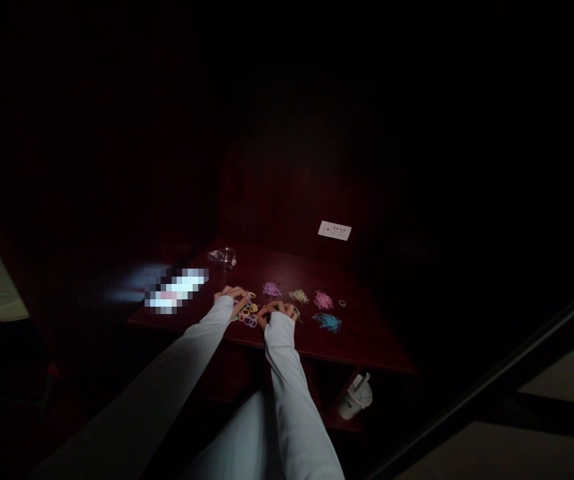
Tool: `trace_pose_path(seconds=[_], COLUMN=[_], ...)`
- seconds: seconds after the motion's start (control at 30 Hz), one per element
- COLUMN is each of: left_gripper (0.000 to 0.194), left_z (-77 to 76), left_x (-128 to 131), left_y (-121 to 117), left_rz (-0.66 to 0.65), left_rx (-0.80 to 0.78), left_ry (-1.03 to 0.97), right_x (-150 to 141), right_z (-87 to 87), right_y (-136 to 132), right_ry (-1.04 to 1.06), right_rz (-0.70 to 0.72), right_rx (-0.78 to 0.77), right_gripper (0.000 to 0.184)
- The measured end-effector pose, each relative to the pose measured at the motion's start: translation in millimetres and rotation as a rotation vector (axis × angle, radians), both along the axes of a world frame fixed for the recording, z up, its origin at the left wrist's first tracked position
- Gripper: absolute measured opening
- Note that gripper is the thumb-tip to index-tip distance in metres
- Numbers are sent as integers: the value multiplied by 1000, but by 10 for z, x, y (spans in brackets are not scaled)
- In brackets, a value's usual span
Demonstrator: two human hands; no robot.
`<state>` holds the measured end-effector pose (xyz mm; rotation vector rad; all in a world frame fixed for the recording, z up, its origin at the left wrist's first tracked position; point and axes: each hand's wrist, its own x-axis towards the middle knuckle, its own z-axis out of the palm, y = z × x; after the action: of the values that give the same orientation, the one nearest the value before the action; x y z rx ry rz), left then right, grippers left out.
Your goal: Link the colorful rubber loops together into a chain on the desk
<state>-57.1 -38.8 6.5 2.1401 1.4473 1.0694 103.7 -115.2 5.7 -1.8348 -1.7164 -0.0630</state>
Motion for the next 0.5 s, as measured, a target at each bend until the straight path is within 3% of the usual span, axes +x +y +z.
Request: trace_pose_path(seconds=[0.13, 0.33, 0.5], left_gripper=[21, 20, 21], left_z=[7, -47, -72], left_x=[-4, -18, -3], left_y=[17, 117, 126], left_rz=[2, -49, -72], left_rx=[-20, -42, -38], left_ry=[-26, -52, -44], right_x=[7, -54, -141], right_z=[-15, -4, 28], right_y=[6, 56, 151], right_ry=[5, 185, 276], right_rz=[56, -51, -3], right_rx=[22, 203, 209], right_gripper=[18, 34, 36])
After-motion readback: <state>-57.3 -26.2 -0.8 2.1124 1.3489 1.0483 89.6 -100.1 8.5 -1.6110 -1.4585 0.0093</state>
